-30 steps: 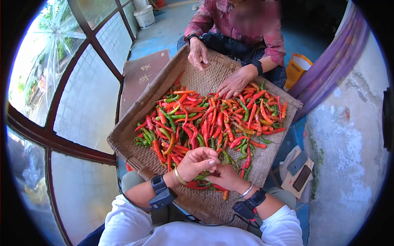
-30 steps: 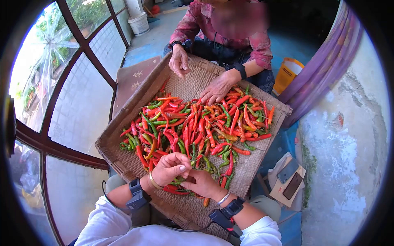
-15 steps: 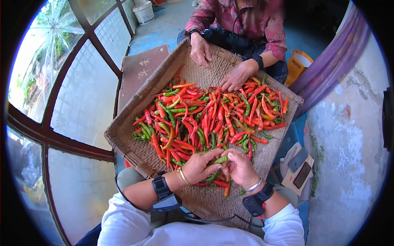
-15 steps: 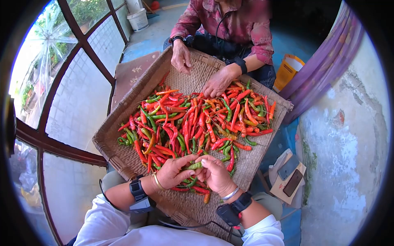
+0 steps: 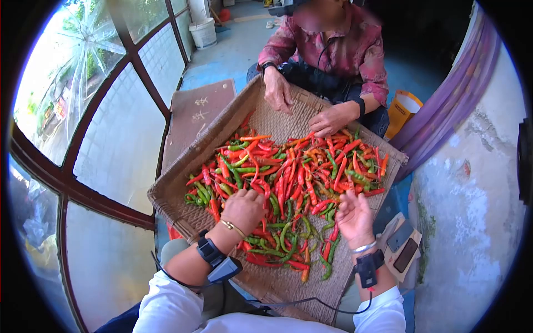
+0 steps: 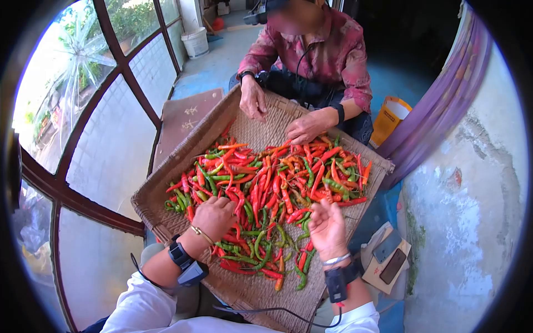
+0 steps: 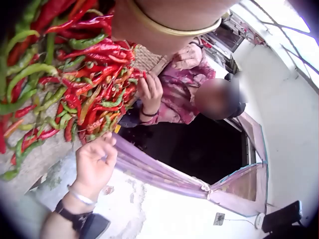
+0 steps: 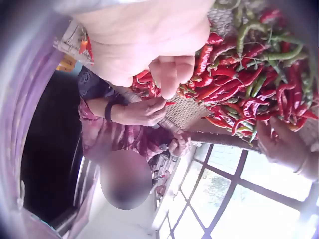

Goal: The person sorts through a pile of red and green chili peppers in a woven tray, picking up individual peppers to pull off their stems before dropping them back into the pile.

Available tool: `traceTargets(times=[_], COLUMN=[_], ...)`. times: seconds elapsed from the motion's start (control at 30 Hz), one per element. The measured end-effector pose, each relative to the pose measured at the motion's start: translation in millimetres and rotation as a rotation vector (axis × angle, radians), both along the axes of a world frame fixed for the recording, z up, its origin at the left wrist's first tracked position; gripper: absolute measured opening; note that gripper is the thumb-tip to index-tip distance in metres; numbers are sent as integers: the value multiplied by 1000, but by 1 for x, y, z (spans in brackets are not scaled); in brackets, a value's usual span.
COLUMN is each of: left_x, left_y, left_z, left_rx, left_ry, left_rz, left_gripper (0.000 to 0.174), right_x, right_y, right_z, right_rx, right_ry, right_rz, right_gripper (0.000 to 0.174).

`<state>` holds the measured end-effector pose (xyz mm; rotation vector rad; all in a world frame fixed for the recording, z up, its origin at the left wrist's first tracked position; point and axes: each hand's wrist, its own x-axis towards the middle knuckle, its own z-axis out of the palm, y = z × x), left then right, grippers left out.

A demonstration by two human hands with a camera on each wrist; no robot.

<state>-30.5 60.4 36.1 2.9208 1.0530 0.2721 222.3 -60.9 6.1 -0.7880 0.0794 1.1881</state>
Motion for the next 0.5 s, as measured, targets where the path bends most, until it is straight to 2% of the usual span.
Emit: traceTargets(times=[0.03, 0.13, 0.2, 0.33, 0.5], left_x=[-2, -10, -14, -13, -10], left_y=[6, 16, 20, 20, 18], left_z=[-3, 1, -1, -9, -19], left_rx=[8, -8, -106, -133, -118], left_ry=[69, 174, 291, 380, 376], left_rz=[89, 169, 236, 230, 207], left_gripper=[29, 27, 24, 18, 15], right_x=[-7, -24, -32, -41, -54], right_y=[0, -2, -5, -9, -13], right_z=[1, 7, 5, 0, 2], right_rx=[4, 31, 18, -19, -77], right_ry=[9, -63, -61, -82, -162], right_rz=[44, 201, 232, 306, 405], right_gripper=[28, 20, 19, 17, 16])
